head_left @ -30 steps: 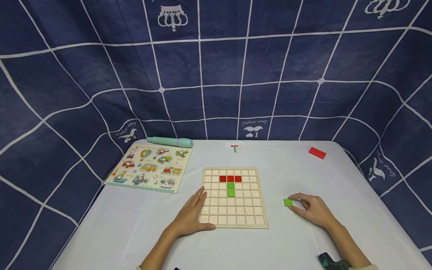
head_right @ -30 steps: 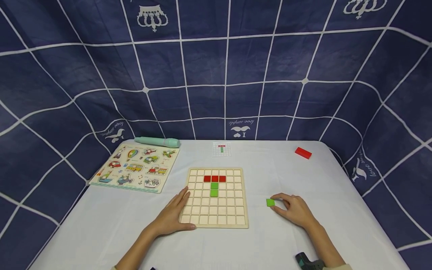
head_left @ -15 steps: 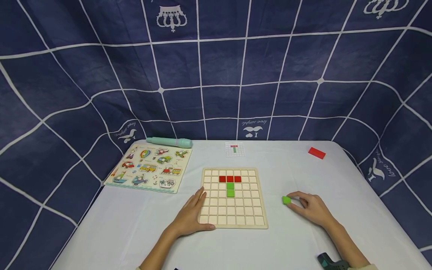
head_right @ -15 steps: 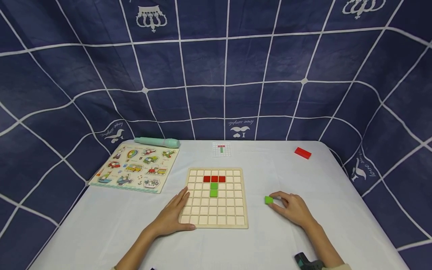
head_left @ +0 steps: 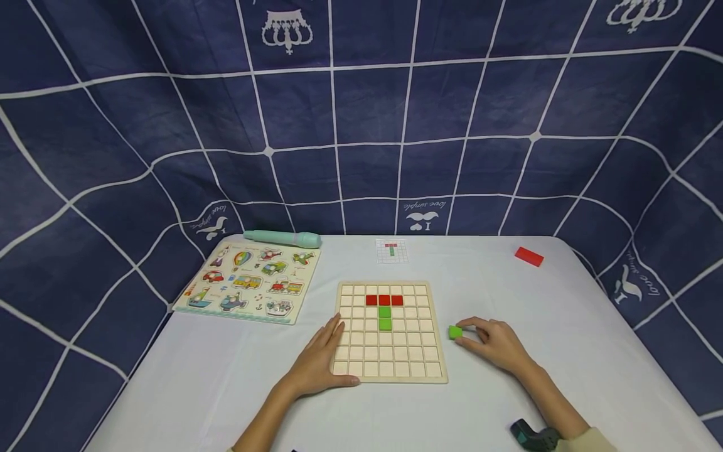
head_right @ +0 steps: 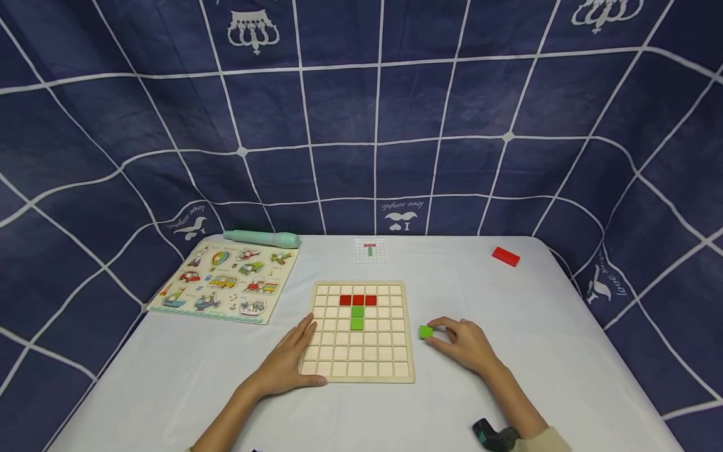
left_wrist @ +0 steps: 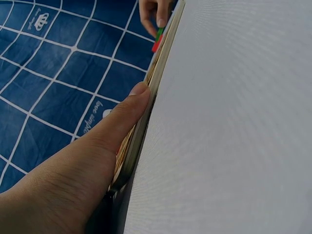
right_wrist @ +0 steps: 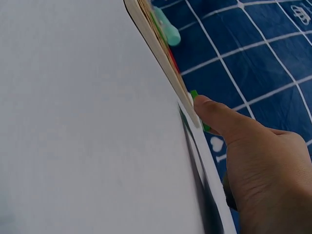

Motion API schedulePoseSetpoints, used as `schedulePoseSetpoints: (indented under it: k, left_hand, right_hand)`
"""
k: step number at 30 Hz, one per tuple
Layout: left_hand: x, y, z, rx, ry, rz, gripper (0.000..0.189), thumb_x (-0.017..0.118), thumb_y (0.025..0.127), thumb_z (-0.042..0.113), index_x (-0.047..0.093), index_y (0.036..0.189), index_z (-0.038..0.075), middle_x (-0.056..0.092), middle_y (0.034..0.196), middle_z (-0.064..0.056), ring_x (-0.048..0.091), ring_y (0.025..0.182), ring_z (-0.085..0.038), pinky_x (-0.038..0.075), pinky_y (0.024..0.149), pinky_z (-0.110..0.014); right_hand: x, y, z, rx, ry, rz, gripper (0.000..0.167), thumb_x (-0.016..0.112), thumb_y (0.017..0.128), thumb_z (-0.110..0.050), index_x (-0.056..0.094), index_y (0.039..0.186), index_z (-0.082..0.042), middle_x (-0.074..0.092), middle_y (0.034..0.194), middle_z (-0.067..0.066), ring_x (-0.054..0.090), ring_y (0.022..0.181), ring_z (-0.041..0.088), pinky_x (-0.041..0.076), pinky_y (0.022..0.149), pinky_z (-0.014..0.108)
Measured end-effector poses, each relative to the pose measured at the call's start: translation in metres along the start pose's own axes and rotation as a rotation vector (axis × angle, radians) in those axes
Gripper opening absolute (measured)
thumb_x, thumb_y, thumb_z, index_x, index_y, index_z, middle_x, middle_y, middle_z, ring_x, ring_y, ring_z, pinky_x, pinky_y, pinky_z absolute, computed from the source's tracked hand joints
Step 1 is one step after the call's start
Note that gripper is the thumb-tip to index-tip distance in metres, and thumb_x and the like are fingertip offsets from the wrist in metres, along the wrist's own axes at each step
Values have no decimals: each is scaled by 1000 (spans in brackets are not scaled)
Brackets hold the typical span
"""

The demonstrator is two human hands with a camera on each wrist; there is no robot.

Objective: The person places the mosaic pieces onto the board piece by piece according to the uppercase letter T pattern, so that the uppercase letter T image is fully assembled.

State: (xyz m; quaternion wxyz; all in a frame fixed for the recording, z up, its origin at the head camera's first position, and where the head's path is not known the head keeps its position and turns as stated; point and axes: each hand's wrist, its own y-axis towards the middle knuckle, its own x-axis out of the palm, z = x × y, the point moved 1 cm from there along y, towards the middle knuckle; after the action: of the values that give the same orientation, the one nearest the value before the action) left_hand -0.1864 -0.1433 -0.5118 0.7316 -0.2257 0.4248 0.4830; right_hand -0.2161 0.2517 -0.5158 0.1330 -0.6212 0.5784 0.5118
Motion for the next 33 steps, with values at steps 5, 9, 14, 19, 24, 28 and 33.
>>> schedulePoseSetpoints:
  k: [5,9,14,19,24,28,33]
  left_hand:
    - [1,0,-1,0,6,-3,119,65,61,74,21,146,2,7,154,-8,11,138,-27,20,108,-48]
    - [1,-1,-1,3,-3,-5,119,65,62,73,21,146,1,7,154,-8,10,139,-25,18,109,-47]
    - [1,-1,0,3,-5,-8,118,65,62,73,21,146,2,6,154,-7,10,139,-24,19,109,-46]
    - [1,-1,0,-2,-4,-7,119,65,62,73,21,146,2,7,154,-7,11,138,-25,20,108,-47]
    - [1,-1,0,-8,1,-10,118,63,62,74,21,146,3,6,154,-6,12,138,-27,21,107,-48]
    - [0,-1,1,-11,9,-14,119,63,62,75,20,147,4,5,154,-5,12,138,-29,22,107,-49]
    - [-1,0,1,-12,3,-9,118,64,62,74,21,146,3,6,154,-6,14,137,-32,22,106,-50]
  right_hand:
    - [16,12,-20,-41,-6,-9,26,75,73,-45,69,94,-31,25,49,-21,22,47,-1,21,43,18]
    - [28,23,-37,-83,11,-22,28,74,73,-47,69,94,-30,25,49,-22,22,48,-1,22,45,17]
    - [43,34,-56,-146,41,-39,29,74,74,-46,69,96,-29,26,49,-22,22,48,-1,24,48,17]
    - [58,46,-74,-194,43,-48,29,72,74,-48,69,95,-29,28,50,-21,24,48,-1,27,49,18]
    - [71,55,-86,-244,35,-52,30,71,75,-50,68,95,-28,29,51,-21,26,48,-1,27,49,17]
    - [75,58,-92,-265,39,-49,29,70,75,-50,68,95,-28,30,52,-21,27,48,-1,27,48,16]
    - [76,59,-94,-262,26,-43,30,70,76,-50,69,95,-28,29,51,-21,27,48,-1,27,48,17]
